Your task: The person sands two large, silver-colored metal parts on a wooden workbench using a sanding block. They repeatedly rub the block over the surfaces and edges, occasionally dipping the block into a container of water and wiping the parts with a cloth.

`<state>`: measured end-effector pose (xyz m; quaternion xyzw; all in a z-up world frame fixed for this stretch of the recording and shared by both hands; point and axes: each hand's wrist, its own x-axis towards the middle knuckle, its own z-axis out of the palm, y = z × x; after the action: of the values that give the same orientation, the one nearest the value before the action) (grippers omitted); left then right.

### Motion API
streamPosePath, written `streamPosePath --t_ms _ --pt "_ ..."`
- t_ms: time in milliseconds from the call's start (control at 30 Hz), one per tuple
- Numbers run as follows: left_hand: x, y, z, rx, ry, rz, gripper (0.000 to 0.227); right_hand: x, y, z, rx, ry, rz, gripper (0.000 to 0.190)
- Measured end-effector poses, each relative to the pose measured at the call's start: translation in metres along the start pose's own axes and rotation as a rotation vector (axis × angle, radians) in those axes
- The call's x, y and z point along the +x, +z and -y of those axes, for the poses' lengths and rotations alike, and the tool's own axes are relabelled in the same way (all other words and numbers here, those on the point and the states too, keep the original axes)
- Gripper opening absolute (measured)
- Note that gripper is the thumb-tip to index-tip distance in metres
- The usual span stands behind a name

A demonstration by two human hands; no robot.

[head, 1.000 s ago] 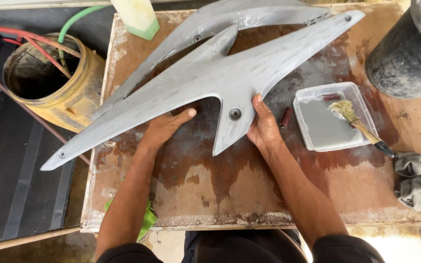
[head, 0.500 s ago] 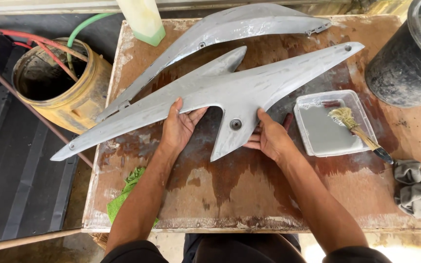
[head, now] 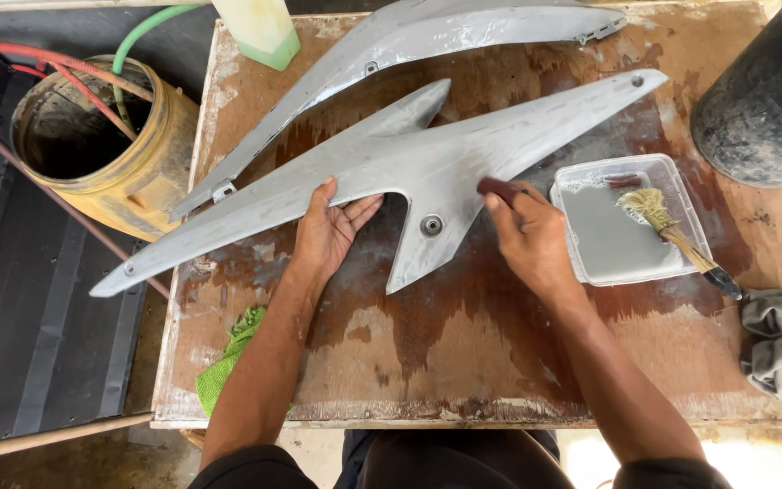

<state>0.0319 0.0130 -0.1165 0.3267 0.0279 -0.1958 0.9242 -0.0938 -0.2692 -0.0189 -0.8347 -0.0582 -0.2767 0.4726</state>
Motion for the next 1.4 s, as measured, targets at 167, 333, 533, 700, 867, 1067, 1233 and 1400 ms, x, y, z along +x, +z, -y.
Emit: streamPosePath --t_ms 167,333,533,700,867,1067,1233,1400 --pt "-0.036 0.052 -0.016 0.291 -0.128 -0.124 0.063 0.015 0.037 -0.01 -0.154 -0.204 -0.006 0.02" --pt "-0.061 0.049 -0.008 0.395 -0.286 -0.177 0.088 0.017 0.052 -0.029 -0.218 -0.205 0.014 0.026" --pt "-0.093 0.073 -0.021 0.425 -0.378 -0.068 0.095 0.017 0.049 -0.023 -0.199 -0.217 0.033 0.028" --pt "-0.098 0.128 -0.01 1.578 0.734 0.209 0.036 0.02 0.042 -0.02 -0.213 -0.275 0.071 0.025" --pt "-0.012 0.116 0.027 2.151 0.854 0.097 0.058 0.017 0.05 -0.031 -0.421 -0.308 0.074 0.023" --pt "0.004 0.111 0.043 2.317 0.794 0.088 0.065 0.019 0.04 -0.028 -0.435 -0.255 0.126 0.022" --pt "0.004 0.113 0.049 2.29 0.856 0.145 0.058 0.022 -0.007 -0.033 -0.388 -0.294 0.18 0.023" --pt "0.009 0.145 0.088 2.153 0.956 0.421 0.041 0.004 -0.093 -0.065 -0.767 -0.107 0.177 0.017"
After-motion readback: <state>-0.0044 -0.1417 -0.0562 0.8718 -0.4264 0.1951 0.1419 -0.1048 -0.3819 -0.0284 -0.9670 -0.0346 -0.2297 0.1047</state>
